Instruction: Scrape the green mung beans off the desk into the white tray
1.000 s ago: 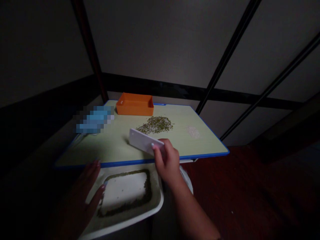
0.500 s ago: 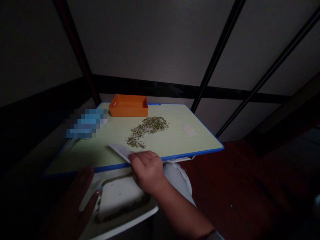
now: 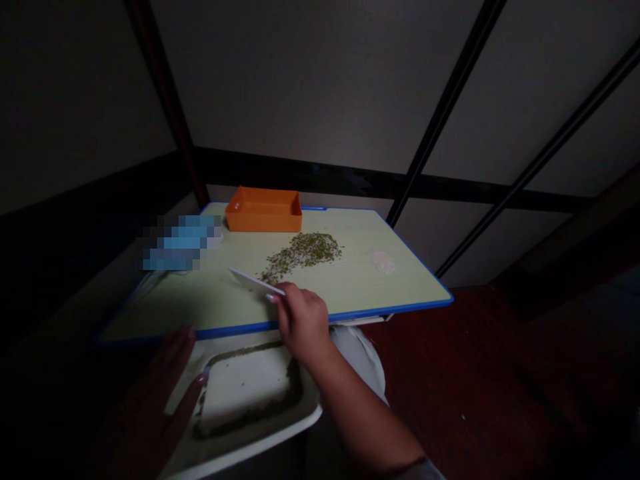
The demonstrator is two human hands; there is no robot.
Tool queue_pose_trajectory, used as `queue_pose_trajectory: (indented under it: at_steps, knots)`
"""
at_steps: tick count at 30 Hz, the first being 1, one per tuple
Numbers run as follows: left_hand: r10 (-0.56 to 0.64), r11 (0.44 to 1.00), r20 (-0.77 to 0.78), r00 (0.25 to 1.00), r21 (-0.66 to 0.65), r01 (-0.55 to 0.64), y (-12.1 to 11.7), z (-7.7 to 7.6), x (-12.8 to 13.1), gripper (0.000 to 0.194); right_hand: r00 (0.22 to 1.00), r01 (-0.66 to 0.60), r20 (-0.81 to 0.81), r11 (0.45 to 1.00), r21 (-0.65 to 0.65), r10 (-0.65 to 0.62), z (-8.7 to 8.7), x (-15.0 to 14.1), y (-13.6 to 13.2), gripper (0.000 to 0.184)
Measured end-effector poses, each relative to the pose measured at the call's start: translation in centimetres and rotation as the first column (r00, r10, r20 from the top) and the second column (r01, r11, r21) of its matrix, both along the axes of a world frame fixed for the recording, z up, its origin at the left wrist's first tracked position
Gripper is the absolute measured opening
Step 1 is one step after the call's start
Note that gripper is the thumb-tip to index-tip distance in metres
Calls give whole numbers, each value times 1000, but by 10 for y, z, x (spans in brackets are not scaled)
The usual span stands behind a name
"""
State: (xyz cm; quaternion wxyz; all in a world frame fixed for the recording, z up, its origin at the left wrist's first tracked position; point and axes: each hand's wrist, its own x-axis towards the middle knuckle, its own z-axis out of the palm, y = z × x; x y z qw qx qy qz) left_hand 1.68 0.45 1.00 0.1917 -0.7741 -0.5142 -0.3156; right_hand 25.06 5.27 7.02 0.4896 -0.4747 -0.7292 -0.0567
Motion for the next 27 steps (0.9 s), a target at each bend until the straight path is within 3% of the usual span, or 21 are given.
queue_pose_trajectory:
  at_steps: [7, 19, 27]
  knots:
    - [5, 1000, -1, 1000, -9, -5, 0, 0, 1, 64, 994, -4, -112, 1000, 31, 8, -6, 4, 2, 9]
    - [-7, 1000, -4, 1000, -11, 7, -1, 2, 2, 65, 995, -16, -103, 1000, -3, 15, -3, 4, -4, 8]
    - [-3, 999, 26, 1000, -50, 4, -2, -2, 0, 66, 986, -93, -138, 996, 10, 94, 0, 6, -4, 8]
